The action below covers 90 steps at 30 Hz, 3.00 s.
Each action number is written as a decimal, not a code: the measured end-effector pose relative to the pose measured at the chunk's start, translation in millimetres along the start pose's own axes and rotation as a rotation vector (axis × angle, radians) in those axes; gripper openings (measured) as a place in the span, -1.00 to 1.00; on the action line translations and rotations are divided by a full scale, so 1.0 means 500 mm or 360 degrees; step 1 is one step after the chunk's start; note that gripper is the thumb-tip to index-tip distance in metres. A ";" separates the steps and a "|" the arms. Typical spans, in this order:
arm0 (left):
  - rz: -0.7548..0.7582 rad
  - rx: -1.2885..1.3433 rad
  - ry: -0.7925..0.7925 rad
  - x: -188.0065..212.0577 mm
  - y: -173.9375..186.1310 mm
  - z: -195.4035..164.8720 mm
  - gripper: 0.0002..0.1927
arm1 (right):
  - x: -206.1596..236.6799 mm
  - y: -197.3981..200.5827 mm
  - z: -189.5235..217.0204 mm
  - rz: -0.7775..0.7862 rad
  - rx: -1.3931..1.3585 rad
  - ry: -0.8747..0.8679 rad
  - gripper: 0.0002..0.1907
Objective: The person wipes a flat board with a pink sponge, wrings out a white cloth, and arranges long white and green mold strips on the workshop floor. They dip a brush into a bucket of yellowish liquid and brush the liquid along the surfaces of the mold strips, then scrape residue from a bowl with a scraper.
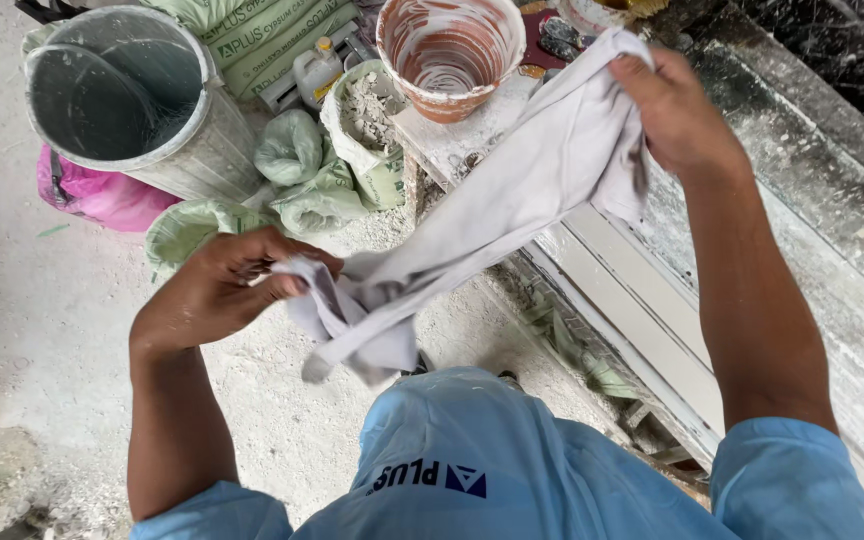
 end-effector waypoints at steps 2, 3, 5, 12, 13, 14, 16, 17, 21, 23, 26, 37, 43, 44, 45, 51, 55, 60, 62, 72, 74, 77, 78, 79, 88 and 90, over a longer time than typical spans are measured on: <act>-0.0229 -0.0193 0.0078 0.032 0.031 0.013 -0.86 | 0.008 -0.013 0.030 0.0329 -0.0551 0.0348 -0.61; -0.0355 -0.0087 -0.0103 0.047 0.059 -0.001 -0.81 | 0.012 -0.006 0.023 0.0311 -0.0695 0.0328 -0.61; -0.0583 0.0214 -0.0290 0.058 0.117 -0.003 -0.75 | 0.021 -0.001 0.015 0.0276 -0.0978 0.0293 -0.58; -0.0406 0.0653 -0.0024 -0.212 -0.008 0.129 -0.70 | 0.110 -0.041 0.107 -0.0032 -0.1247 0.0462 -0.63; -0.0018 0.0694 -0.0047 -0.216 -0.135 0.118 -0.71 | 0.136 -0.055 0.108 -0.0101 -0.1195 0.0400 -0.64; 0.0338 0.0751 -0.0115 -0.208 -0.254 0.095 -0.71 | 0.153 -0.060 0.112 -0.0172 -0.1149 0.0332 -0.65; 0.0720 0.0838 -0.0177 -0.213 -0.394 0.069 -0.72 | 0.159 -0.064 0.127 -0.0075 -0.0864 0.0156 -0.64; 0.0835 0.0847 -0.0185 -0.228 -0.435 0.069 -0.73 | 0.158 -0.059 0.126 -0.0028 -0.0720 0.0055 -0.63; 0.0779 0.0659 -0.0064 -0.299 -0.449 0.119 -0.74 | 0.136 0.017 0.129 0.0061 -0.0561 0.0074 -0.59; 0.0520 0.0481 -0.0053 -0.313 -0.412 0.151 -0.74 | 0.128 0.091 0.118 -0.0164 -0.0200 0.0090 -0.61; -0.0055 0.0176 0.0278 -0.290 -0.351 0.214 -0.79 | 0.133 0.145 0.065 -0.0160 -0.0337 0.0060 -0.57; 0.0166 0.0687 0.0315 -0.229 -0.395 0.167 -0.40 | 0.240 0.305 -0.003 -0.0334 0.0397 0.0284 -0.77; 0.1070 0.1389 0.0337 -0.171 -0.582 0.166 -0.48 | 0.285 0.211 0.026 -0.0267 0.0998 0.0340 -0.90; 0.1240 0.1413 0.0280 -0.147 -0.599 0.168 -0.50 | 0.297 0.185 0.039 -0.0179 0.1177 0.0365 -0.90; 0.1392 0.1426 0.0236 -0.120 -0.610 0.178 -0.51 | 0.309 0.170 0.056 -0.0140 0.1145 0.0415 -0.91; 0.0349 0.0754 0.1287 -0.145 -0.598 0.598 -0.57 | 0.338 0.072 0.121 0.0171 0.0838 0.0704 -0.81; 0.0680 0.0443 0.1784 0.066 -0.650 0.710 -0.56 | 0.338 0.041 0.083 0.0207 0.0936 0.0603 -0.83; 0.1005 0.0138 0.2065 0.156 -0.624 0.761 -0.57 | 0.319 0.051 0.005 0.0244 0.1015 0.0300 -0.83; 0.0860 -0.0230 0.1760 0.046 -0.562 0.771 -0.47 | 0.305 0.044 -0.025 0.0281 0.1064 0.0174 -0.83; 0.0228 -0.0221 -0.0263 -0.484 -0.571 0.309 -0.40 | 0.338 -0.010 -0.058 0.0733 0.0741 0.0276 -0.75; 0.0319 -0.0482 -0.0395 -0.492 -0.592 0.279 -0.69 | 0.366 0.023 -0.052 0.0654 0.0771 0.0284 -0.80; 0.0692 0.0751 0.0297 -0.470 -0.602 0.384 -0.85 | 0.396 0.100 -0.071 0.0426 0.0590 -0.0089 -0.70; 0.0687 0.0794 0.0201 -0.463 -0.589 0.387 -0.86 | 0.404 0.109 -0.049 0.0407 0.0648 0.0058 -0.72; 0.0683 0.0838 0.0113 -0.457 -0.582 0.388 -0.86 | 0.413 0.118 -0.026 0.0390 0.0700 0.0203 -0.75; 0.0698 0.0418 0.0172 -0.475 -0.745 0.369 -0.55 | 0.351 0.071 -0.045 0.0805 0.0783 0.0173 -0.81; 0.0616 0.0468 0.0225 -0.443 -0.714 0.395 -0.64 | 0.343 0.081 -0.038 0.0712 0.0879 0.0185 -0.76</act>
Point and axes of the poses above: each hand's wrist, its own x-axis away from the middle knuckle, its own y-axis out of the back of the hand, z = x × y, the point moved 9 cm from there along -x, towards the middle knuckle, and after that the axes turned 8 degrees about z, right-handed, at the moved point
